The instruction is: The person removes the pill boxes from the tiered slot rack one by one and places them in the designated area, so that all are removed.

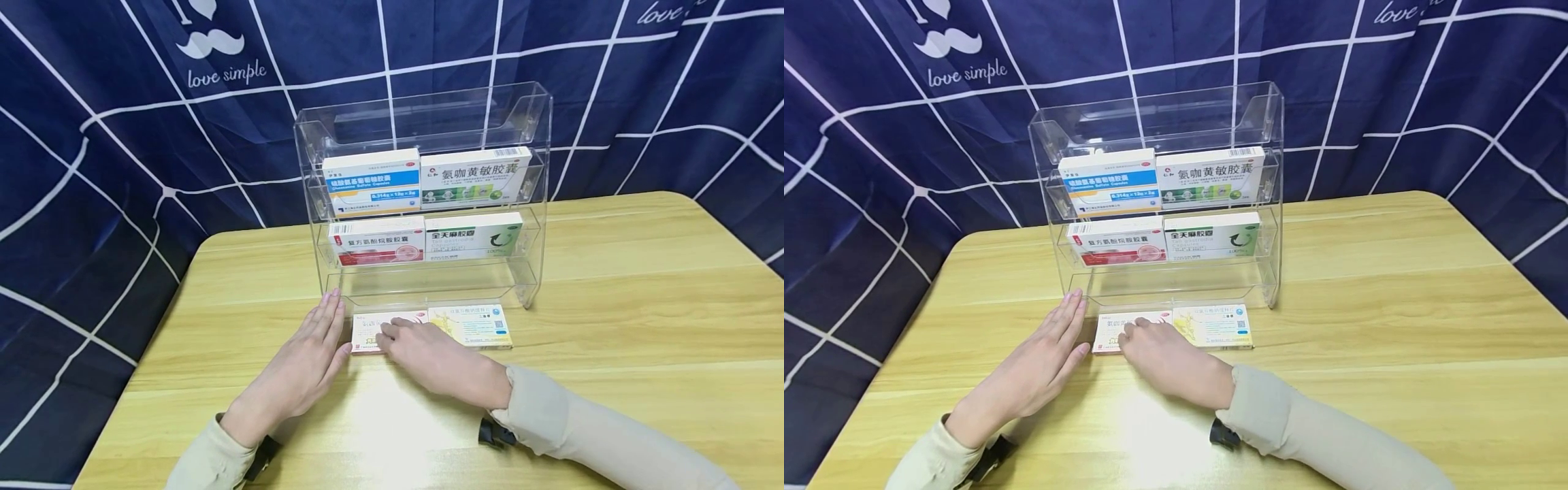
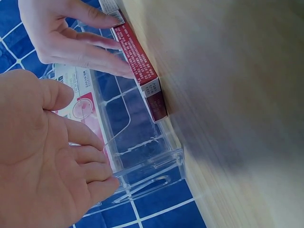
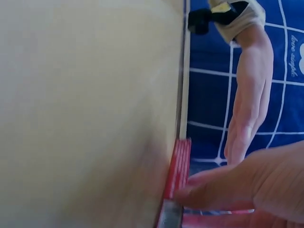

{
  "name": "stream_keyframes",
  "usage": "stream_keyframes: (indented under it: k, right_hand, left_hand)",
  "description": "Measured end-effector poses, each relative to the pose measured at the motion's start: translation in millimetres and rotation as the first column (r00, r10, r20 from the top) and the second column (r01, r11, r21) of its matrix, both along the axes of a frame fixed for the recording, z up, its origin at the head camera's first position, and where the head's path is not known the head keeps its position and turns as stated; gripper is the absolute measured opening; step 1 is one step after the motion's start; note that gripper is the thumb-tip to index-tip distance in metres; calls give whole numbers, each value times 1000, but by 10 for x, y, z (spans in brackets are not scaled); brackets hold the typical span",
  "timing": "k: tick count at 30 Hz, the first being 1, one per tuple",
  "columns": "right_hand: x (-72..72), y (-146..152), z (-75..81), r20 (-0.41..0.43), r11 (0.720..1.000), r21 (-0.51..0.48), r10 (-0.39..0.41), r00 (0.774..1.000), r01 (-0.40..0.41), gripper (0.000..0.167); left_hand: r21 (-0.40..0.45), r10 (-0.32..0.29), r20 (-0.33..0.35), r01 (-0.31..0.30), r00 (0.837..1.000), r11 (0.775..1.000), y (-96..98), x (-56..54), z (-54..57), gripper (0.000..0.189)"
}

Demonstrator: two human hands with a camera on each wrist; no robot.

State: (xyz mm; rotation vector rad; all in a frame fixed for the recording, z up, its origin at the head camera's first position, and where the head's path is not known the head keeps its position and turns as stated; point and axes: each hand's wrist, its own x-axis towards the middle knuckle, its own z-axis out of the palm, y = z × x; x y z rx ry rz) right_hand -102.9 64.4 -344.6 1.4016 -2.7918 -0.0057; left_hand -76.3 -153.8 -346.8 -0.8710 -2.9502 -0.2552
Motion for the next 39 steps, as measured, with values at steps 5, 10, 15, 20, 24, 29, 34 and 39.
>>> stream_keyframes:
  k: [5,10,15,20,24,29,34,39]
  right_hand:
    - [-49,113,117,37,996,-91,-11,999,14,39]
    - [-135,319,302,50,968,-241,-58,997,68,50]
    - [-268,589,450,-16,917,-379,-142,990,125,40]
    - [-382,856,583,-107,859,-486,-237,965,157,37]
    - [-443,1020,685,-162,820,-547,-305,939,171,33]
    - [-489,1165,771,-215,792,-584,-360,908,176,29]
    - [-521,1244,812,-234,767,-617,-393,889,176,27]
    - [-546,1281,811,-230,761,-621,-408,884,189,26]
  left_hand:
    - [4,3,6,-3,1000,1000,1,-1,1,60]
    - [5,2,2,-2,1000,1000,-1,-6,-1,60]
    - [1,0,0,0,1000,1000,-5,-7,-8,60]
    - [1,1,4,-1,1000,1000,-6,-4,-14,60]
    - [2,1,4,-1,1000,1000,-2,3,-13,60]
    - [5,-3,-5,3,1000,1000,2,2,-20,60]
    - [9,-6,-15,6,1000,1000,4,-1,-19,60]
    - [9,-7,-20,7,1000,1000,0,-3,-15,61]
